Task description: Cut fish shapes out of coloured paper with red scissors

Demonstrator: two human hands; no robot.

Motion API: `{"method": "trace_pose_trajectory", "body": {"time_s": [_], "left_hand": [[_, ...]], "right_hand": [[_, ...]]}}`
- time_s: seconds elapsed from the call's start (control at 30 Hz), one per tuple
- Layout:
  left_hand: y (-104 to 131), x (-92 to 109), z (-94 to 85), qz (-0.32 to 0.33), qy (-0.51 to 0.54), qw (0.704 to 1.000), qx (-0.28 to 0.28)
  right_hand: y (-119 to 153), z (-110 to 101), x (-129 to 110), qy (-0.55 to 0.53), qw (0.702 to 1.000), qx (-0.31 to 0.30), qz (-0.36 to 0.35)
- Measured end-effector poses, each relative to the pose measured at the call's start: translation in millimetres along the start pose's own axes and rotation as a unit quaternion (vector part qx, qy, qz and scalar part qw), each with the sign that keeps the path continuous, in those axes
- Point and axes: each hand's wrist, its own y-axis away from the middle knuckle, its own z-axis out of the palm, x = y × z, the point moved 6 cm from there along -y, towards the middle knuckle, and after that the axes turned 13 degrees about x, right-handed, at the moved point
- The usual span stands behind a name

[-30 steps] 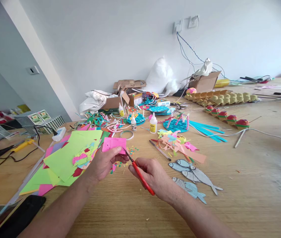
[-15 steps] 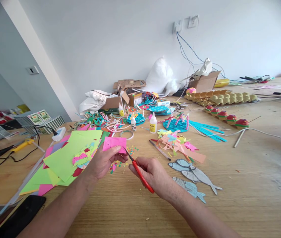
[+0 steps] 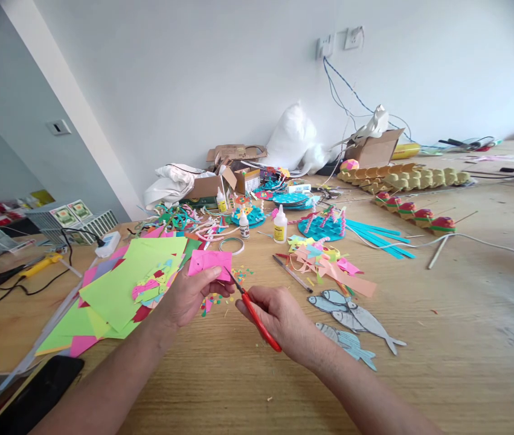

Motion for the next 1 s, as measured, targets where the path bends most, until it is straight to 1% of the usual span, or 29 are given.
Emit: {"method": "trace_pose_trajectory", "body": {"time_s": [0.13,0.3,0.5,0.83,0.9,1.0], "left_hand": [[1.2,0.9,0.2,0.004,-0.008,1.000,-0.005],[0.1,6.4,-2.9,0.027,-0.019,0.999,-0.012],[-1.0,8.9,-5.0,0.038,-0.040,0.998,0.003],[0.3,6.6,-2.5,0.027,-0.034,0.999,-0.005],[-1.2,9.1,-5.0,0.020,-0.034,0.999,-0.006],[-4.7,18.8,-11.9,0.006,-0.015,1.000,-0.011]], "right_hand": [[0.2,-1.4,-1.8,0.012,1.000,0.002,-0.006],[-0.5,-2.7,-2.3,0.023,1.000,0.001,-0.007],[-0.2,-1.9,-2.5,0.023,1.000,0.004,-0.017],[-0.4,-2.4,-2.1,0.021,1.000,0.004,-0.010],[-0.6,-3.4,-2.6,0.032,0.999,0.001,-0.012],[-0.9,-5.6,-4.4,0.049,0.999,-0.007,-0.020]]}}
